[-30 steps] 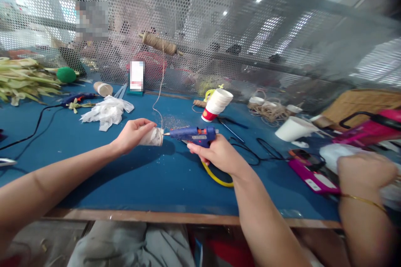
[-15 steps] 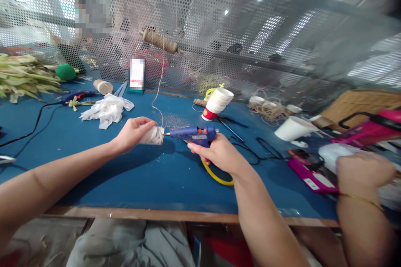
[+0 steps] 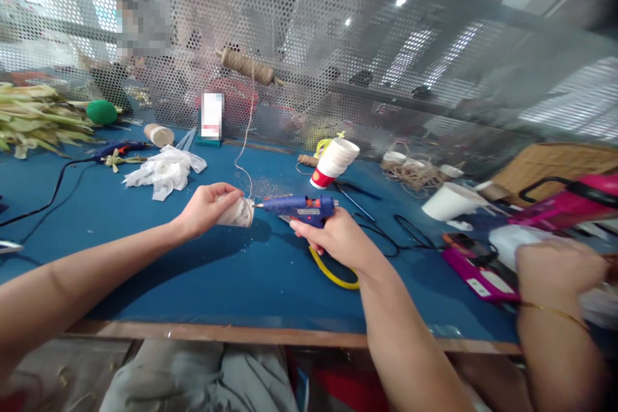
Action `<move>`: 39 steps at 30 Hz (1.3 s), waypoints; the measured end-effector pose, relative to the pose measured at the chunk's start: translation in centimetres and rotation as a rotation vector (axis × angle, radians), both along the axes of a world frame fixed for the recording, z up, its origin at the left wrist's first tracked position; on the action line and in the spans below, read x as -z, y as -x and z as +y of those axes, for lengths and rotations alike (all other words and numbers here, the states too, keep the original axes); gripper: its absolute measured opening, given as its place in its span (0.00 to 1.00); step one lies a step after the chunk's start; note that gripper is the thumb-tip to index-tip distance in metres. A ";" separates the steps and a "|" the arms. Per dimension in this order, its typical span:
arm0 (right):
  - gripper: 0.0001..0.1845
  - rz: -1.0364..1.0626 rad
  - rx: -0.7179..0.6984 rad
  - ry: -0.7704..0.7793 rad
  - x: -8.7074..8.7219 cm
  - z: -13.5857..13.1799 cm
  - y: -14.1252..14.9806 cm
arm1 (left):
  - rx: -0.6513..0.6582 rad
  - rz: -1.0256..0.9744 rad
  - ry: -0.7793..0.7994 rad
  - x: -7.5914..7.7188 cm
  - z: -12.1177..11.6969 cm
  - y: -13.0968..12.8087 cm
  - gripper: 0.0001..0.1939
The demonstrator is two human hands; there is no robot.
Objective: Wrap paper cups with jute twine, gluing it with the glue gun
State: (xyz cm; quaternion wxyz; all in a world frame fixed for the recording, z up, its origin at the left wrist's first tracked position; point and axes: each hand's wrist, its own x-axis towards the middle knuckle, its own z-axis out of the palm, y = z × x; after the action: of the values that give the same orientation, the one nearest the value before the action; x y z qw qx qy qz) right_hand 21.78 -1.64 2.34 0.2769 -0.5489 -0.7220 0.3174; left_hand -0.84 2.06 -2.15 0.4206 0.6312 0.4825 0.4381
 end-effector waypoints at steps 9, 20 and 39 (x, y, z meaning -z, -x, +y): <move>0.14 0.001 0.027 -0.015 0.2 0.2 0.0 | 0.000 0.051 -0.062 -0.1 -0.3 0.0 0.19; 0.14 0.031 0.006 -0.008 0.3 0.2 -0.1 | 0.007 0.065 -0.076 -0.2 -0.3 0.0 0.18; 0.12 0.058 -0.004 -0.010 0.2 0.2 -0.1 | 0.013 0.051 -0.076 -0.2 -0.3 0.0 0.19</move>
State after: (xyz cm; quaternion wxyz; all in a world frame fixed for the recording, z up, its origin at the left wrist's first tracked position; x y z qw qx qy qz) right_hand 21.91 -1.48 2.13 0.2997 -0.5365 -0.7165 0.3302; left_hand -0.88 1.77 -1.92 0.3867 0.6608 0.4721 0.4370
